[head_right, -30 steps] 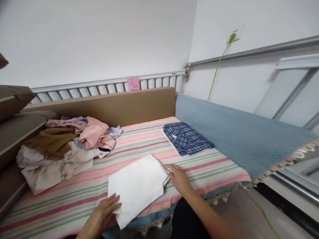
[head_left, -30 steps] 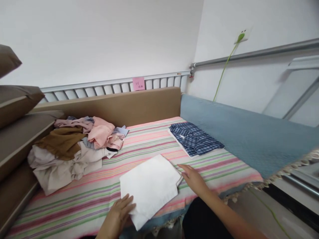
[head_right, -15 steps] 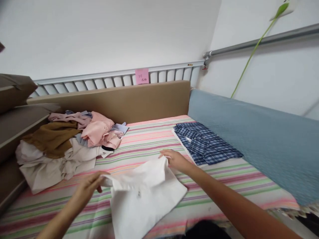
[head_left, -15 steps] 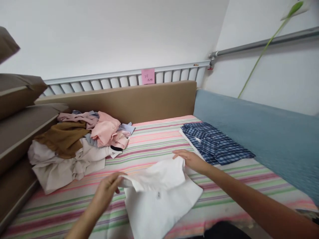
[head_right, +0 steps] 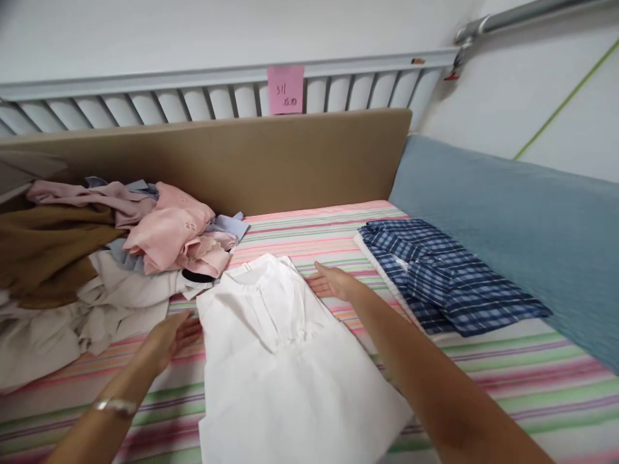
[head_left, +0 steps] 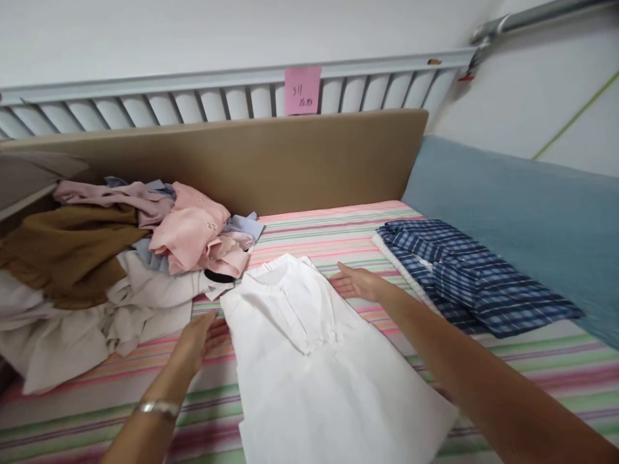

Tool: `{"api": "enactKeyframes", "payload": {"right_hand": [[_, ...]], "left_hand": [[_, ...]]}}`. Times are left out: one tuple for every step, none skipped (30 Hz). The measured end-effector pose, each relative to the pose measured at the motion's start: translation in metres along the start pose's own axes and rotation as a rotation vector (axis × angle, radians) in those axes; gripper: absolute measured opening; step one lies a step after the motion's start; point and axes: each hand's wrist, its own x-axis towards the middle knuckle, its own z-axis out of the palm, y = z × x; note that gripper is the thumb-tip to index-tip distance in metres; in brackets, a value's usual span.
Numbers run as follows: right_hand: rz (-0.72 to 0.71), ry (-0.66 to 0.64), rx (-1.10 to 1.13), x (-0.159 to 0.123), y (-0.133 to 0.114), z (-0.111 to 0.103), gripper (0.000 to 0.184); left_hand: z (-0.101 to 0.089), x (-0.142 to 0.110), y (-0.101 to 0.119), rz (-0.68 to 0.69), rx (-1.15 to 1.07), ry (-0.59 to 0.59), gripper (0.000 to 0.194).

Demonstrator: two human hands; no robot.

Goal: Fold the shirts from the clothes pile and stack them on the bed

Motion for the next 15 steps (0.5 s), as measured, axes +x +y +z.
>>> {"api": "enactKeyframes", "payload": {"right_hand": [[0.026, -0.059, 0.037, -0.007, 0.009, -0.008, 0.054], [0.056, -0.106, 0.042, -0.016, 0.017, -0.015, 0.057], [0.087, -0.137, 0.015, -0.026, 0.024, -0.021, 0.06], [0.117, -0.156, -0.024, -0.038, 0.031, -0.024, 0.062], [0.136, -0.172, -0.063, -0.05, 0.036, -0.026, 0.062], [0.148, -0.188, -0.096, -0.062, 0.042, -0.027, 0.062], [0.145, -0.204, -0.117, -0.074, 0.046, -0.025, 0.06], [0.135, -0.223, -0.125, -0.086, 0.051, -0.023, 0.057], [0.117, -0.245, -0.121, -0.098, 0.055, -0.02, 0.055], [0.096, -0.264, -0.107, -0.109, 0.06, -0.016, 0.052], [0.071, -0.278, -0.085, -0.118, 0.064, -0.013, 0.05], [0.049, -0.29, -0.058, -0.126, 0.068, -0.01, 0.049], [0.034, -0.296, -0.035, -0.132, 0.073, -0.007, 0.048], [0.029, -0.288, -0.022, -0.136, 0.077, -0.004, 0.048], [0.027, -0.265, -0.022, -0.138, 0.082, -0.003, 0.049]], "left_hand": [[-0.006, -0.013, -0.014, -0.051, -0.054, -0.011, 0.026], [-0.012, -0.029, -0.027, -0.105, -0.1, -0.02, 0.03], [-0.017, -0.044, -0.041, -0.154, -0.136, -0.028, 0.033], [-0.022, -0.06, -0.055, -0.196, -0.16, -0.035, 0.037], [-0.026, -0.076, -0.068, -0.233, -0.183, -0.039, 0.039], [-0.029, -0.091, -0.081, -0.27, -0.203, -0.047, 0.041], [-0.031, -0.105, -0.094, -0.305, -0.214, -0.058, 0.043], [-0.03, -0.117, -0.106, -0.329, -0.215, -0.077, 0.044], [-0.027, -0.129, -0.117, -0.338, -0.212, -0.113, 0.046], [-0.022, -0.139, -0.127, -0.338, -0.203, -0.16, 0.047], [-0.015, -0.147, -0.136, -0.326, -0.191, -0.204, 0.047], [-0.006, -0.154, -0.145, -0.302, -0.186, -0.235, 0.049], [0.003, -0.159, -0.152, -0.268, -0.191, -0.248, 0.05], [0.013, -0.162, -0.159, -0.222, -0.196, -0.248, 0.052], [0.022, -0.164, -0.164, -0.166, -0.193, -0.228, 0.054]]}}
